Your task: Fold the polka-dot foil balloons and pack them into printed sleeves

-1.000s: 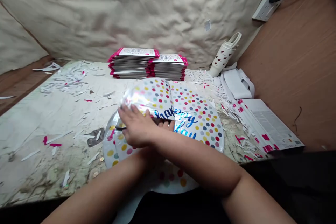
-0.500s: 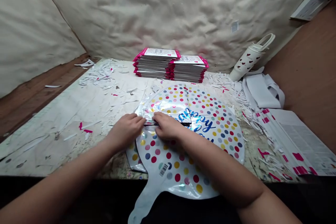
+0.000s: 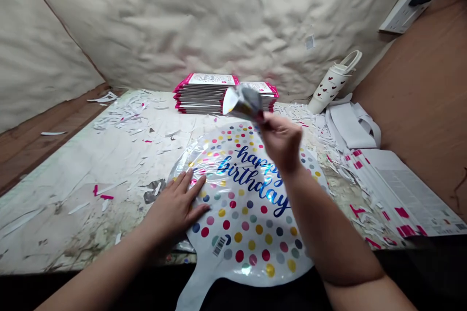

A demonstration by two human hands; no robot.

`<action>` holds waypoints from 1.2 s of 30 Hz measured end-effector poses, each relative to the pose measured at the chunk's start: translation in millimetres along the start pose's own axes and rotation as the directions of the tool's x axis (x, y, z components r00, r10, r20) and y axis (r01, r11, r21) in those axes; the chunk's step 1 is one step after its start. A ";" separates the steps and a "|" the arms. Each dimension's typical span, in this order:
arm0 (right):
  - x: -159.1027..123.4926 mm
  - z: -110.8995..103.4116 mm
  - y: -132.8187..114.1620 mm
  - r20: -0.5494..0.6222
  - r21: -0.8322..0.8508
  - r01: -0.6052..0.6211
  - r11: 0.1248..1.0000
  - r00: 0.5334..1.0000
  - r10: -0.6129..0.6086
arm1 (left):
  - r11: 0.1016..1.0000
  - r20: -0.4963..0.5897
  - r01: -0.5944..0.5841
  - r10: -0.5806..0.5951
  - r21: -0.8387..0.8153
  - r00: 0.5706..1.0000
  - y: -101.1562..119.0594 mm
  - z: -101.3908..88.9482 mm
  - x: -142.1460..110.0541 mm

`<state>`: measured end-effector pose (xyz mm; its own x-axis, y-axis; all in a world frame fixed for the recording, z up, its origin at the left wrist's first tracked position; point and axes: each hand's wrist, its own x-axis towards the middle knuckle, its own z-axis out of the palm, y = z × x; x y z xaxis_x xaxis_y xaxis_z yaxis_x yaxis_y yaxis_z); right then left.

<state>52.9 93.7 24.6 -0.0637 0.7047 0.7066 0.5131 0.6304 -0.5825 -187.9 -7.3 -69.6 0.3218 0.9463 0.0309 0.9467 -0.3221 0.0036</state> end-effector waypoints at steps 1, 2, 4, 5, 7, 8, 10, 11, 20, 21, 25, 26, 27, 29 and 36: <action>3.4 -17.0 -3.1 -0.075 0.057 0.053 0.997 0.996 -0.048 | 1.000 0.030 0.015 -0.014 -0.023 0.999 -1.0 -2.5 1.8; 2.2 -31.2 -5.7 -0.080 0.105 0.101 0.989 0.992 -0.093 | 0.998 0.057 0.031 -0.028 -0.051 0.998 -3.1 -7.0 3.5; -14.2 -49.9 -5.7 0.058 0.206 0.169 0.964 0.981 -0.184 | 0.983 0.103 0.119 -0.105 -0.140 0.989 -11.9 -20.8 6.0; -28.2 -55.0 -1.9 0.170 0.256 0.185 0.949 0.957 -0.233 | 0.964 0.085 0.193 -0.181 -0.183 0.980 -18.3 -29.5 7.0; -62.2 -60.1 12.8 0.404 0.315 0.190 0.930 0.860 -0.312 | 0.912 -0.139 0.339 -0.376 -0.231 0.916 -30.9 -48.2 10.3; -79.4 -61.5 22.4 0.510 0.318 0.186 0.930 0.793 -0.333 | 0.901 -0.329 0.368 -0.427 -0.228 0.842 -34.3 -56.9 13.9; -108.3 -64.5 41.0 0.680 0.294 0.172 0.940 0.653 -0.332 | 0.943 -0.649 0.284 -0.327 -0.174 0.687 -29.0 -69.2 27.3; -118.7 -66.2 48.2 0.742 0.277 0.164 0.947 0.589 -0.319 | 0.980 -0.706 0.158 -0.196 -0.119 0.681 -19.0 -71.5 37.5; -152.3 -89.4 55.7 0.704 0.177 0.308 0.935 0.624 -0.339 | 0.706 0.032 -0.680 0.698 -0.198 0.716 118.3 -3.0 115.3; -156.1 -93.7 55.0 0.697 0.176 0.323 0.930 0.626 -0.349 | 0.722 0.034 -0.661 0.680 -0.205 0.732 122.5 1.4 114.5; -157.9 -106.0 50.4 0.727 0.132 0.151 0.980 0.658 -0.199 | 0.800 0.043 -0.559 0.580 -0.220 0.813 127.3 4.1 110.1; -153.6 -106.2 49.2 0.732 0.076 0.034 0.997 0.676 -0.079 | 0.810 0.062 -0.540 0.566 -0.229 0.822 125.0 4.0 109.4; -147.7 -104.9 48.4 0.725 0.003 -0.102 0.995 0.685 0.068 | 0.811 0.088 -0.532 0.565 -0.244 0.820 120.2 4.5 108.0; -132.7 -98.6 48.5 0.669 -0.135 -0.398 0.908 0.639 0.380 | 0.795 0.136 -0.539 0.588 -0.277 0.797 100.7 7.2 100.4; -101.0 -67.3 62.2 0.594 -0.346 -0.759 0.552 0.278 0.755 | 0.977 0.106 -0.208 0.213 -0.052 0.971 -7.7 -3.9 23.8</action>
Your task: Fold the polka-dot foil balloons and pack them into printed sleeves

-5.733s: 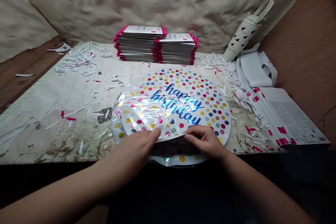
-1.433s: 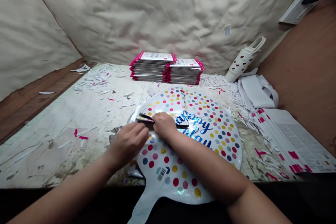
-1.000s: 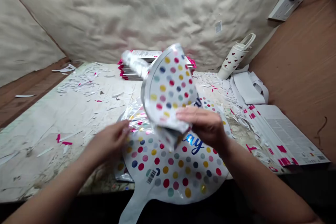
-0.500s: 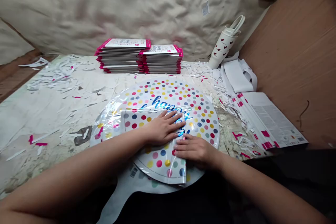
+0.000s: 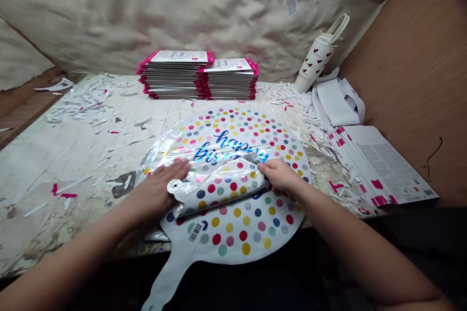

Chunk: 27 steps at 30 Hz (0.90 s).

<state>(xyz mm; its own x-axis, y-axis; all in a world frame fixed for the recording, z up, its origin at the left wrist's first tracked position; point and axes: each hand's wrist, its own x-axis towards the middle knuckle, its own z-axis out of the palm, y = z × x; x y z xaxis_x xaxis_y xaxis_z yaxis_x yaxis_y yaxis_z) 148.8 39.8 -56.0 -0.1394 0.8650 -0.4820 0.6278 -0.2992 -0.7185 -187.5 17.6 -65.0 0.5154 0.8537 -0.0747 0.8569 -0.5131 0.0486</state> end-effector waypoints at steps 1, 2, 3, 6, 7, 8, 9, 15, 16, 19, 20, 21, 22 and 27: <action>3.3 1.3 0.2 0.001 -0.007 -0.020 1.000 1.000 0.020 | 0.992 -0.088 0.127 -0.124 0.026 0.988 0.3 -5.4 -10.0; 6.0 2.3 0.8 -0.001 -0.016 -0.039 0.999 0.999 0.039 | 0.976 -0.201 0.218 -0.208 0.027 0.957 6.7 -10.7 -16.9; 8.2 2.8 1.4 -0.006 -0.028 -0.052 0.998 0.999 0.052 | 0.964 -0.334 0.265 -0.247 0.007 0.910 18.5 -14.8 -20.6; 10.3 0.5 1.1 -0.041 -0.088 -0.063 0.994 0.997 0.059 | 0.993 -0.468 -0.118 0.110 0.012 0.877 72.5 -14.0 -19.2; 8.6 -0.7 -0.3 -0.064 -0.117 -0.058 0.991 0.997 0.051 | 0.980 -0.393 -0.195 0.193 0.034 0.899 90.1 -8.9 -16.8; 5.2 -1.4 -2.3 -0.096 -0.144 -0.055 0.988 0.994 0.042 | 0.973 -0.334 -0.227 0.230 0.048 0.914 104.7 -2.2 -14.4; 0.0 -0.8 -4.8 -0.160 -0.181 -0.042 0.983 0.987 0.012 | 0.971 -0.284 -0.233 0.237 0.050 0.929 115.4 5.2 -12.4; -42.2 38.4 -8.0 0.055 -0.718 0.562 0.411 0.635 -0.770 | 0.977 -0.202 -0.214 0.213 0.016 0.956 117.2 29.1 -12.5; -44.0 45.0 -5.0 0.186 -0.731 0.613 0.299 0.601 -0.778 | 0.976 -0.200 -0.218 0.214 0.002 0.956 114.9 28.7 -13.5; -37.7 48.4 4.7 0.226 -0.810 0.533 0.244 0.668 -0.709 | 0.976 -0.185 -0.218 0.210 -0.023 0.960 113.3 25.1 -14.1; -34.9 44.4 6.9 0.188 -0.830 0.494 0.260 0.686 -0.702 | 0.976 -0.178 -0.218 0.210 -0.023 0.961 114.8 23.3 -13.0; -33.7 39.3 8.1 0.156 -0.837 0.475 0.274 0.685 -0.711 | 0.977 -0.174 -0.213 0.207 -0.019 0.963 117.0 21.2 -11.0; -35.0 34.2 8.5 0.131 -0.832 0.477 0.284 0.665 -0.735 | 0.981 -0.167 -0.195 0.190 -0.012 0.967 119.9 18.6 -8.1; -71.7 27.9 15.3 0.136 -0.694 0.701 0.165 0.353 -0.926 | 0.998 -0.120 -0.043 0.049 0.056 0.992 129.9 2.8 16.2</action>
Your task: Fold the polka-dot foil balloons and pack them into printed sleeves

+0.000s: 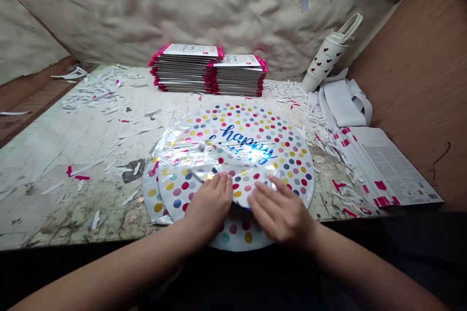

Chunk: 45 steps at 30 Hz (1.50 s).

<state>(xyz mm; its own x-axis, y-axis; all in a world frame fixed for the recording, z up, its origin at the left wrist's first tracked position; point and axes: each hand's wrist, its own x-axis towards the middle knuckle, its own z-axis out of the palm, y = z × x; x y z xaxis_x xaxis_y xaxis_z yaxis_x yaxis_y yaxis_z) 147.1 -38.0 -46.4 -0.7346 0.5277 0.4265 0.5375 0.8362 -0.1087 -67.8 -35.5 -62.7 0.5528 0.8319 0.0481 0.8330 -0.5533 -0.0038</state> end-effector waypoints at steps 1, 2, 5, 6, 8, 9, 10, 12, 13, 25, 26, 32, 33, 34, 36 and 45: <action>-7.7 -1.3 -3.8 -0.063 0.027 0.017 0.999 0.998 -0.016 | 1.000 0.002 -0.014 0.014 -0.007 1.000 -1.3 -1.0 5.4; -16.2 -1.0 -4.9 -0.126 0.050 -0.030 0.998 0.991 0.037 | 0.998 -0.002 -0.047 0.047 -0.033 0.999 -3.5 -0.8 10.4; -41.8 5.4 8.4 -0.198 0.154 -0.450 0.880 0.858 0.473 | 0.962 -0.056 -0.219 0.212 -0.162 0.976 -11.1 6.4 23.5; -48.7 7.4 15.6 -0.166 0.183 -0.555 0.811 0.796 0.582 | 0.939 -0.069 -0.281 0.273 -0.198 0.960 -12.3 9.9 27.6; -57.7 8.7 28.0 -0.105 0.182 -0.573 0.799 0.797 0.595 | 0.889 -0.058 -0.390 0.388 -0.238 0.920 -11.6 15.3 35.0; -59.8 7.8 32.0 -0.082 0.153 -0.493 0.857 0.858 0.508 | 0.864 -0.042 -0.439 0.443 -0.247 0.896 -9.9 16.3 37.9; -60.7 6.1 34.3 -0.046 0.123 -0.367 0.922 0.926 0.375 | 0.839 -0.025 -0.483 0.493 -0.252 0.869 -7.7 16.2 39.8; -60.0 1.3 35.1 0.060 0.112 -0.117 0.987 0.992 0.110 | 0.795 -0.025 -0.556 0.567 -0.242 0.823 -2.9 12.8 39.5; -59.2 -1.3 34.5 0.114 0.137 -0.052 0.989 0.993 0.036 | 0.782 -0.047 -0.580 0.586 -0.228 0.809 -0.8 10.3 37.2; -14.8 -1.1 68.5 0.587 0.335 -0.936 0.109 0.297 0.753 | 0.400 0.678 0.681 -0.175 -0.614 0.714 -8.3 -19.9 73.7; -10.0 0.0 69.4 0.551 0.307 -0.947 0.098 0.261 0.793 | 0.331 0.735 0.742 -0.174 -0.584 0.656 -9.1 -19.2 82.3; 8.8 14.7 47.1 0.120 -0.015 -0.725 0.689 0.683 0.721 | 0.205 0.785 0.802 -0.176 -0.561 0.594 -10.1 -14.2 98.5; 10.6 19.4 44.0 0.176 -0.041 -0.661 0.750 0.734 0.656 | 0.183 0.782 0.801 -0.179 -0.570 0.597 -10.8 -17.7 95.3; 11.9 24.1 42.5 0.237 -0.054 -0.626 0.778 0.748 0.619 | 0.167 0.771 0.793 -0.185 -0.586 0.609 -11.8 -22.9 90.8; 12.9 31.4 43.2 0.315 -0.066 -0.631 0.773 0.721 0.617 | 0.064 0.744 0.769 -0.216 -0.636 0.633 -14.2 -36.0 78.6; 14.5 30.5 46.2 0.318 0.027 -0.617 0.786 0.751 0.578 | -0.174 0.823 0.804 -0.100 -0.568 0.560 -10.6 -35.1 81.8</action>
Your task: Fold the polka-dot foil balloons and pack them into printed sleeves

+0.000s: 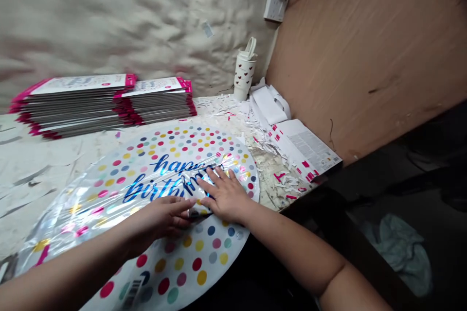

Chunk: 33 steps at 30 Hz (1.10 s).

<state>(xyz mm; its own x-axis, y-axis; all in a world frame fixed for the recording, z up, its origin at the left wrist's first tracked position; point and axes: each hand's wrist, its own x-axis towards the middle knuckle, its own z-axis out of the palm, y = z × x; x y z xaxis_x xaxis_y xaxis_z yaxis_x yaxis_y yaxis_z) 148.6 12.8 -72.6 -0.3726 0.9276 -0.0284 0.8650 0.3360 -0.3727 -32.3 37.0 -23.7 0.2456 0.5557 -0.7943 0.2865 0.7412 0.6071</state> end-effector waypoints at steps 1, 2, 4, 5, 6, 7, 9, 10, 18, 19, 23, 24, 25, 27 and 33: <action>-1.6 -4.8 4.5 -0.005 0.005 0.025 1.000 1.000 -0.025 | 0.999 -0.002 -0.013 0.013 0.034 1.000 5.1 4.6 5.0; -4.8 -11.8 12.7 -0.036 -0.002 0.026 1.000 0.999 -0.026 | 0.999 -0.012 -0.027 0.028 0.036 1.000 10.8 8.8 7.9; -17.5 -32.5 41.7 -0.202 -0.053 -0.139 0.989 0.971 0.126 | 0.998 -0.046 -0.056 0.056 -0.016 0.997 22.1 14.4 6.6; -27.2 -45.2 61.7 -0.330 -0.070 -0.322 0.944 0.901 0.283 | 0.996 -0.067 -0.076 0.072 -0.054 0.995 26.6 15.2 3.3; -38.6 -58.5 84.0 -0.450 -0.065 -0.547 0.835 0.763 0.464 | 0.992 -0.088 -0.097 0.089 -0.086 0.992 29.8 14.4 -0.8; -51.2 -71.8 107.0 -0.490 -0.047 -0.727 0.685 0.614 0.618 | 0.988 -0.106 -0.116 0.105 -0.099 0.989 31.4 12.1 -5.0; -76.4 -95.8 147.7 -0.369 -0.093 -0.860 0.502 0.498 0.785 | 0.980 -0.129 -0.166 0.151 -0.114 0.980 29.7 4.1 -11.5; -87.0 -105.8 162.1 -0.331 -0.114 -0.863 0.492 0.500 0.800 | 0.972 -0.137 -0.197 0.179 -0.128 0.974 27.0 -0.9 -13.6; -72.2 -99.0 62.3 -0.481 -0.219 -0.689 0.691 0.692 0.538 | 0.861 -0.152 -0.393 0.363 -0.323 0.919 4.9 -28.8 -45.1; -63.7 -84.8 35.3 -0.431 -0.244 -0.559 0.793 0.795 0.427 | 0.842 -0.142 -0.414 0.390 -0.346 0.910 1.8 -30.2 -52.0; -38.3 -34.7 -29.4 0.041 -0.013 -0.148 0.989 0.988 0.149 | 0.821 -0.043 -0.400 0.421 -0.407 0.906 -18.4 -31.0 -70.2; -33.0 -29.8 -31.1 0.116 0.120 -0.152 0.981 0.984 0.138 | 0.831 0.007 -0.369 0.409 -0.416 0.913 -23.7 -29.6 -70.9; -27.5 -28.5 -28.3 0.167 0.248 -0.172 0.953 0.977 0.133 | 0.843 0.062 -0.335 0.395 -0.421 0.917 -27.9 -27.7 -69.9; -14.9 -34.2 -15.4 0.265 0.509 -0.213 0.834 0.961 0.084 | 0.871 0.166 -0.281 0.372 -0.403 0.913 -31.5 -23.0 -63.7; 27.0 -57.5 16.1 0.545 0.812 -0.458 0.360 0.817 -0.190 | 0.900 0.056 -0.436 0.436 -0.016 0.898 -17.9 -15.1 -34.9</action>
<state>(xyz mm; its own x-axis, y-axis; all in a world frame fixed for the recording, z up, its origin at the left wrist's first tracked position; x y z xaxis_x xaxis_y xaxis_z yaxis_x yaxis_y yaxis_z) 171.8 52.6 -26.1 -0.6519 0.6044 -0.4579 0.2093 -0.4370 -0.8748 -60.0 10.0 -7.1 0.3977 0.8010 -0.4475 0.1364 0.4307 0.8921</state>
